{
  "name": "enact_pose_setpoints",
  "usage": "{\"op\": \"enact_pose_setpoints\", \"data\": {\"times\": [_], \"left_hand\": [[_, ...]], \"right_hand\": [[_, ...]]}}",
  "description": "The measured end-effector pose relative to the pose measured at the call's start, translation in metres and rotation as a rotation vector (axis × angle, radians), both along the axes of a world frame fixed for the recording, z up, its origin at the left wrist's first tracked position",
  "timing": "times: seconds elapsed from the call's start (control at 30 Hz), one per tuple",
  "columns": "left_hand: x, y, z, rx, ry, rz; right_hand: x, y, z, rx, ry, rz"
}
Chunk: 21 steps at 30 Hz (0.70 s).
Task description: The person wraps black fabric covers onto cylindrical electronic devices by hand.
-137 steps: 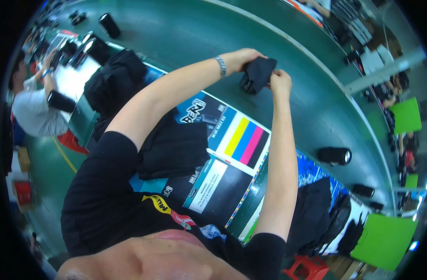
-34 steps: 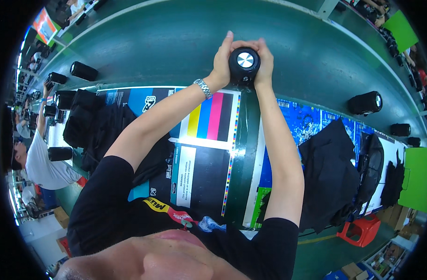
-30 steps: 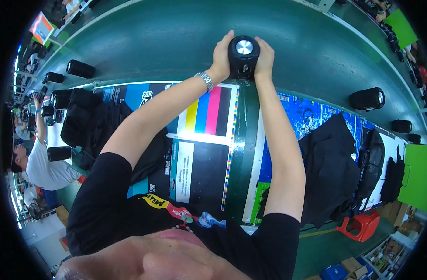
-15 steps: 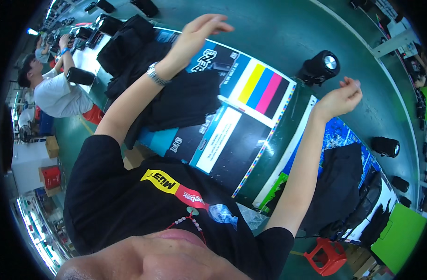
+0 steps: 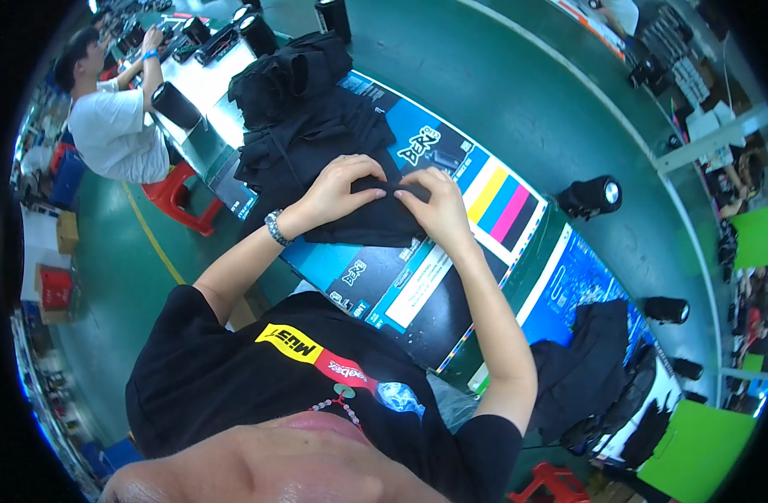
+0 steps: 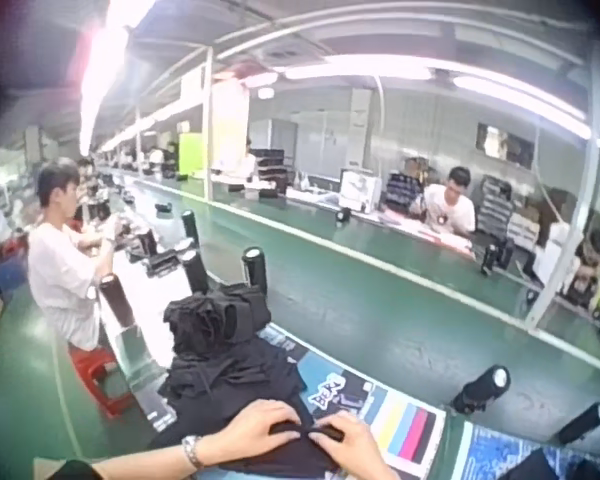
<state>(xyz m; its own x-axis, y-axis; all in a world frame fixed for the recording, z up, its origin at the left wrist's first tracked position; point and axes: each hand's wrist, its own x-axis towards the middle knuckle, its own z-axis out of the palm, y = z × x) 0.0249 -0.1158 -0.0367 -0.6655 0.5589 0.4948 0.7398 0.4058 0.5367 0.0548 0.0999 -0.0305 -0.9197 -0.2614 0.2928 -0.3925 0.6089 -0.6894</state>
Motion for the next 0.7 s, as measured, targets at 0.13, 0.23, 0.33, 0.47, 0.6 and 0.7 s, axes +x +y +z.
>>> {"op": "enact_pose_setpoints", "data": {"times": [0.13,0.23,0.33,0.47,0.6,0.7], "left_hand": [[-0.019,0.018,0.015,0.245,-0.342,0.002],[-0.048,0.039,0.03,0.456,-0.376,0.035],[-0.074,0.072,0.022,0.489,-0.426,0.102],[-0.08,0.089,-0.016,0.541,-0.495,0.122],[-0.099,0.067,-0.026,0.887,-0.94,0.021],[-0.1,0.059,-0.01,1.214,-1.153,-0.146]], "right_hand": [[-0.006,0.002,0.008,-0.606,-0.207,-0.12],[-0.012,-0.006,0.028,-1.376,-0.429,-0.141],[-0.023,-0.002,0.01,-1.337,-0.343,-0.157],[-0.035,0.009,-0.013,-1.236,-0.278,-0.289],[-0.031,0.027,-0.019,-1.437,-0.324,-0.265],[-0.035,0.037,-0.024,-1.542,-0.301,-0.228]]}}
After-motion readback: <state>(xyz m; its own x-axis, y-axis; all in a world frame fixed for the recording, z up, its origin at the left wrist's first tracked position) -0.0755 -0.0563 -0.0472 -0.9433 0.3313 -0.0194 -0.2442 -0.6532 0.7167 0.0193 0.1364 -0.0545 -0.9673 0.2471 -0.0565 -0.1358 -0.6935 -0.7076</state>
